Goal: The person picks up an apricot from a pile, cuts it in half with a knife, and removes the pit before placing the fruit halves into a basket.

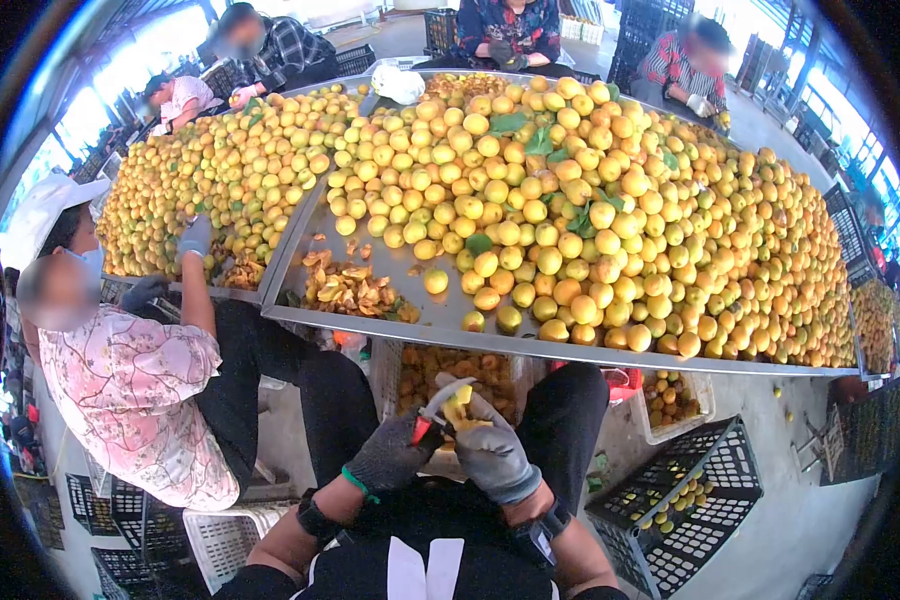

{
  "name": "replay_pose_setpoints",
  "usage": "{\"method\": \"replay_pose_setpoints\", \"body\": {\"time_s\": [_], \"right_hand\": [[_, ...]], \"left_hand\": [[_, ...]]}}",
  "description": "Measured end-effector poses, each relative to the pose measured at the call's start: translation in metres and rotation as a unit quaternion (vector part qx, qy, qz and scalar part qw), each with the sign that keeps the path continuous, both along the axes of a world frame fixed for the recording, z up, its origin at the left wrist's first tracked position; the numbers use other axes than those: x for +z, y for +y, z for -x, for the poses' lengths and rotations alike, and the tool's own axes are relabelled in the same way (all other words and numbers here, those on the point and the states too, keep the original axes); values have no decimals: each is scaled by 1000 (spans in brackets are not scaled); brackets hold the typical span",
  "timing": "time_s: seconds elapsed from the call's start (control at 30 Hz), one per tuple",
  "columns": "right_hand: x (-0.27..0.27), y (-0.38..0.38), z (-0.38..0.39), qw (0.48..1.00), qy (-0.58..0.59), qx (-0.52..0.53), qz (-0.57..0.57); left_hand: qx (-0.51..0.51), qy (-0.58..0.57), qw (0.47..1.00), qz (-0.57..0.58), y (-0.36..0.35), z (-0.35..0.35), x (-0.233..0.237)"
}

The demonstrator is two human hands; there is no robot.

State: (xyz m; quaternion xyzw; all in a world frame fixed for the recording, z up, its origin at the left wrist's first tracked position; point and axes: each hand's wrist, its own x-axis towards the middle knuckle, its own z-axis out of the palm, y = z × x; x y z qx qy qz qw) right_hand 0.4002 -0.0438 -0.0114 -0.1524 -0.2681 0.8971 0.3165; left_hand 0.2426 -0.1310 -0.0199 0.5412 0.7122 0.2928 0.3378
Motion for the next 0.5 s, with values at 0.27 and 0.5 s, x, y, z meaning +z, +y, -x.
{"method": "replay_pose_setpoints", "body": {"time_s": [0.27,0.5], "right_hand": [[-1,31,24,992,-102,35,67],[35,55,61,956,-288,5,-48]], "left_hand": [[106,-269,957,22,11,35,48],[184,-464,866,-42,24,88,44]]}}
